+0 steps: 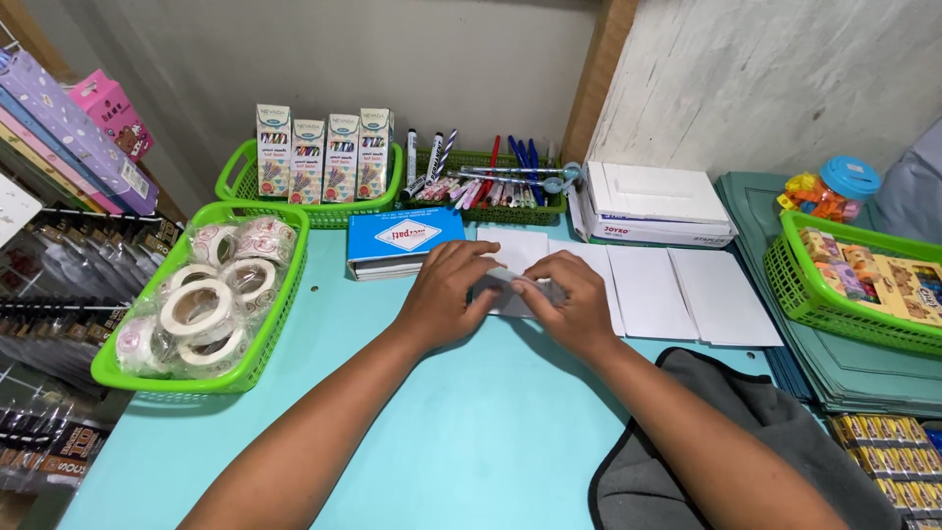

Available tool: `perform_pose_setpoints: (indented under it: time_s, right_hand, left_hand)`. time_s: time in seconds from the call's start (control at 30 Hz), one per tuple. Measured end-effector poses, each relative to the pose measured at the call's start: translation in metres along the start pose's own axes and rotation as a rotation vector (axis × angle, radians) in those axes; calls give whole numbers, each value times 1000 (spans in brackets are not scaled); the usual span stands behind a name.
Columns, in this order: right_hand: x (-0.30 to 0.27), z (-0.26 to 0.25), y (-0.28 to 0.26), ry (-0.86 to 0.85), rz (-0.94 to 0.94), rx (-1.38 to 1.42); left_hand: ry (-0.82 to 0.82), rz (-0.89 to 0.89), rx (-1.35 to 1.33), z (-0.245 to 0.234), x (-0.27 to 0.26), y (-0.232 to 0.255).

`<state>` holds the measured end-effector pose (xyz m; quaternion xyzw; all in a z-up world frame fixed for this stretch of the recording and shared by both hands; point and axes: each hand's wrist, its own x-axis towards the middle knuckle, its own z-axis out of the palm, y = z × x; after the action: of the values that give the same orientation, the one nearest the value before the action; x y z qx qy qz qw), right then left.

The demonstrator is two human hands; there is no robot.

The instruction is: Folding small white envelopes and placing them into a blue cardboard box on a desk.

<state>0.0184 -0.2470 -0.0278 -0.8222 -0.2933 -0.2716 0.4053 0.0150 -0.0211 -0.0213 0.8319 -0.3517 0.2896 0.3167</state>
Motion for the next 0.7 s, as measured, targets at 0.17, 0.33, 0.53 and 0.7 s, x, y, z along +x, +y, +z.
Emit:
perform_pose_setpoints:
  time_s: [0.17, 0.33, 0.53, 0.7]
  right_hand:
    - [1, -4, -13, 197, 0, 194]
    - [-1, -1, -11, 168, -18, 110]
    - [6, -7, -34, 4, -33, -20]
    - [7, -8, -30, -58, -36, -92]
  left_hand:
    - [177, -147, -69, 10, 2, 10]
    - [453, -532, -757, 33, 3, 15]
    - [442, -609, -1195, 35, 3, 22]
    - [288, -671, -1081, 37, -3, 35]
